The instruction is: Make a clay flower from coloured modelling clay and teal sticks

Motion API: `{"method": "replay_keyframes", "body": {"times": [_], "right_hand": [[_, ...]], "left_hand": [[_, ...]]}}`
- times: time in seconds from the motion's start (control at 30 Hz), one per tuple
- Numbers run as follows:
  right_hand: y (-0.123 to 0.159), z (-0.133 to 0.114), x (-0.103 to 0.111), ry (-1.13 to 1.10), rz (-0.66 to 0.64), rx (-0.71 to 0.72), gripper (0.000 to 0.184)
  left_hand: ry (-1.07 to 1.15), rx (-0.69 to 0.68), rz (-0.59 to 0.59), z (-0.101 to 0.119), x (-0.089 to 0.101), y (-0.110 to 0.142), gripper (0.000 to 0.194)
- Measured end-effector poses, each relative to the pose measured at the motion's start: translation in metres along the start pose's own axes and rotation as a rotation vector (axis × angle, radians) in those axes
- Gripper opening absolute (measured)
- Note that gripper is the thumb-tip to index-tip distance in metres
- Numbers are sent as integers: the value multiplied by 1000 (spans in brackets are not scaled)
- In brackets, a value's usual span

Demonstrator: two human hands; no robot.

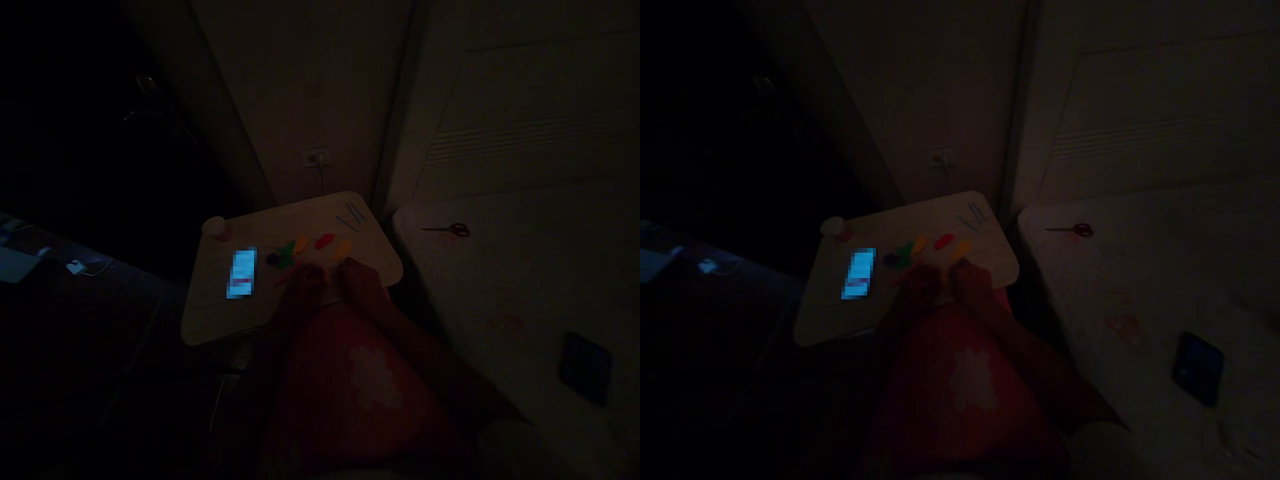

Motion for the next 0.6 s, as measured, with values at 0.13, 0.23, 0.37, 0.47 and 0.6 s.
{"method": "replay_keyframes", "body": {"times": [0.13, 0.23, 0.37, 0.47, 0.6], "right_hand": [[0, -1, 2, -13, 54, 27, 27], [0, -2, 2, 13, 11, 6, 29], [-2, -1, 3, 9, -28, -31, 27], [-4, -2, 2, -6, 1, -20, 28], [-7, -4, 1, 19, 2, -6, 29]], "left_hand": [[0, 10, 4, 1, 1, -1, 21], [4, 8, 9, 1, 2, -1, 21], [5, 12, 1, -1, 0, -1, 20], [8, 8, 8, -3, -1, 0, 23], [23, 2, 16, -4, 1, -2, 23]]}}
Point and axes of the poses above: each hand's wrist, its own y-axis away from the middle knuckle, its own x-axis out of the back of the hand, z = x × y, the point moved 2 cm from there along -y, towards the middle knuckle, and after that the axes turned 4 degrees about x, right-handed, at the moved point
